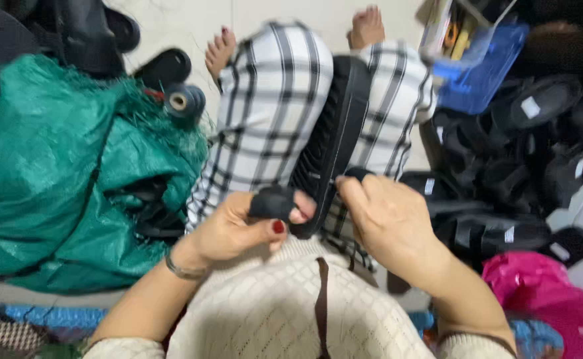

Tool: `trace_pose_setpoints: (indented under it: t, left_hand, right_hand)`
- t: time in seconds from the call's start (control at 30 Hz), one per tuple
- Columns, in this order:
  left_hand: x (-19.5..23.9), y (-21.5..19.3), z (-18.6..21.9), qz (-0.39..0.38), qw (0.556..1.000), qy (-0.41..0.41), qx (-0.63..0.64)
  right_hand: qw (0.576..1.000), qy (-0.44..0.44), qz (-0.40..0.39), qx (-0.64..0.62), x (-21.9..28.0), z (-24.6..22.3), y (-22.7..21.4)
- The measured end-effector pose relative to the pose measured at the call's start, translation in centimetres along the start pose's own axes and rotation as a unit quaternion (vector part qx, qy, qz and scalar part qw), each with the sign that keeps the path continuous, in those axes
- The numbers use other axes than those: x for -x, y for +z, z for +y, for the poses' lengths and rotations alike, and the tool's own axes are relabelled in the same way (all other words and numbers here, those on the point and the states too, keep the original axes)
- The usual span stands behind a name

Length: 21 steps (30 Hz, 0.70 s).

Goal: The person sits on the floor and sews a black shoe using a needle and thread. They hold the shoe between their legs and repeatedly push the needle through the sole while pulling the thread tight.

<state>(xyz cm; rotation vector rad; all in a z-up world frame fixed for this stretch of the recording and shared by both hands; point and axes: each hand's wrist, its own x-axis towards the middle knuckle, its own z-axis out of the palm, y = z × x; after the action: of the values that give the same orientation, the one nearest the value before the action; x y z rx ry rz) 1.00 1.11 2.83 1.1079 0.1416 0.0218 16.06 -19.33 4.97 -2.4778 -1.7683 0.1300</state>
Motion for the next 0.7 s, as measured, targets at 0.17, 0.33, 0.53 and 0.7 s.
trace_pose_setpoints:
  t: [0.17, 0.33, 0.53, 0.7]
  left_hand:
    - [-1.3, 0.9, -2.8, 0.187, 0.935, -0.091, -0.288]
    - [0.4, 2.8, -4.8, 0.148, 0.887, -0.016, -0.436]
    - [-0.5, 2.3, -0.6, 0.160, 0.897, -0.089, -0.401]
    - [0.0, 0.5, 0.9, 0.231, 0.898, -0.115, -0.356]
  right_hand:
    - [0.999, -0.004, 0.004, -0.039, -0.4, 1.1, 0.2]
    - [1.000, 0.001, -0.024, 0.003, 1.0, 0.2, -0.3]
    - [0.968, 0.155, -0.192, -0.053, 4.8, 2.1, -6.1]
    - [0.929, 0.173, 0.022, -0.325, 3.6, 1.7, 0.3]
